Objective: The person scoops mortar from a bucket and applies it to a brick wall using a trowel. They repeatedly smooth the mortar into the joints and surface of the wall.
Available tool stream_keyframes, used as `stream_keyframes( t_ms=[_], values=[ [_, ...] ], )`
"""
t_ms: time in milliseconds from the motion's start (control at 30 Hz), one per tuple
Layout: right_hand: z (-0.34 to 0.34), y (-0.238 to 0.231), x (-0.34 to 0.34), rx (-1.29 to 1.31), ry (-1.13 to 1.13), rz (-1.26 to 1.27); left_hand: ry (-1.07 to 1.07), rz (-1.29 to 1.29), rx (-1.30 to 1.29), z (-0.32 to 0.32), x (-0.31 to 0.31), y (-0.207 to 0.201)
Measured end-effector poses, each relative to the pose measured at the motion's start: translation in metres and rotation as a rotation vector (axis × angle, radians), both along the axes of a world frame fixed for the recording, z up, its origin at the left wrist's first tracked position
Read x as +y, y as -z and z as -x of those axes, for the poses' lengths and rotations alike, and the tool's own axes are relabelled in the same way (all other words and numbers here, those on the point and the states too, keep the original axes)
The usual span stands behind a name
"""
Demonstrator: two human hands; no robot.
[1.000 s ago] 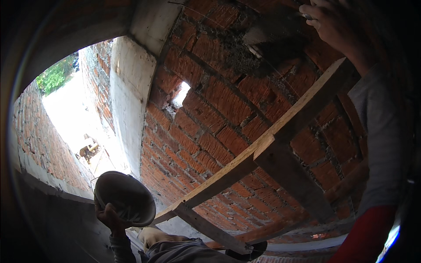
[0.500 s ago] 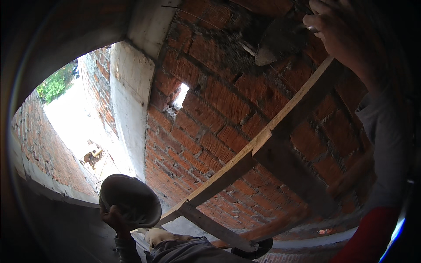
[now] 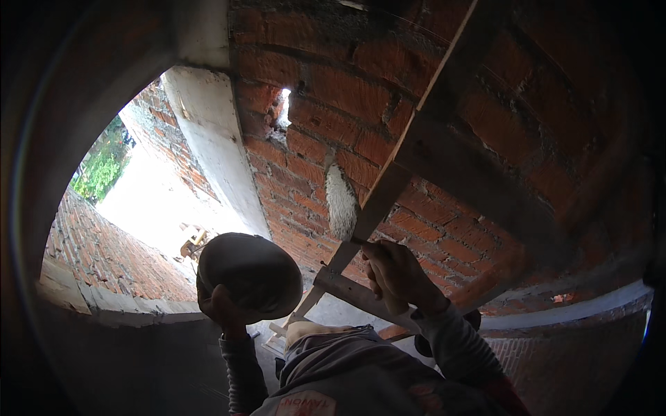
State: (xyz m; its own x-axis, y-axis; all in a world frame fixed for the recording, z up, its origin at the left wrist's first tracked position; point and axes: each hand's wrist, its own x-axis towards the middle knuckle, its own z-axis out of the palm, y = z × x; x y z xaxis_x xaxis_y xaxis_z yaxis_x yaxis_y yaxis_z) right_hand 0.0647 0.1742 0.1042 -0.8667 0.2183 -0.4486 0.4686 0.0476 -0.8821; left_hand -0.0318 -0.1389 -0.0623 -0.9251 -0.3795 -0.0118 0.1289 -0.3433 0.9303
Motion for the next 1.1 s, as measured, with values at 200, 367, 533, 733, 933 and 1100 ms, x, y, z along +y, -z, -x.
stream_keyframes(
  t_ms=[200, 367, 533, 733, 933, 1100],
  values=[
    [-0.078, 0.032, 0.027, 0.451, -0.346, -0.694, 0.054, 0.012, 0.004, 0.01, 0.018, 0.0],
    [-0.163, 0.005, 0.012, 0.15, -0.341, -0.692, 0.013, -0.01, -0.022, 0.017, 0.029, 0.011],
    [-0.147, -0.049, -0.003, 0.305, -0.275, -0.327, 0.018, 0.066, 0.096, 0.025, 0.036, 0.009],
    [-0.085, -0.055, -0.044, 0.163, 0.005, 0.677, 0.064, 0.251, 0.144, 0.023, 0.021, 0.005],
    [-0.061, -0.057, -0.068, 0.061, 0.26, 0.596, 0.068, 0.169, 0.178, -0.003, 0.004, -0.002],
    [-0.052, -0.01, -0.073, -0.158, 0.233, 0.582, 0.145, 0.252, 0.134, -0.023, -0.021, -0.022]
  ],
)
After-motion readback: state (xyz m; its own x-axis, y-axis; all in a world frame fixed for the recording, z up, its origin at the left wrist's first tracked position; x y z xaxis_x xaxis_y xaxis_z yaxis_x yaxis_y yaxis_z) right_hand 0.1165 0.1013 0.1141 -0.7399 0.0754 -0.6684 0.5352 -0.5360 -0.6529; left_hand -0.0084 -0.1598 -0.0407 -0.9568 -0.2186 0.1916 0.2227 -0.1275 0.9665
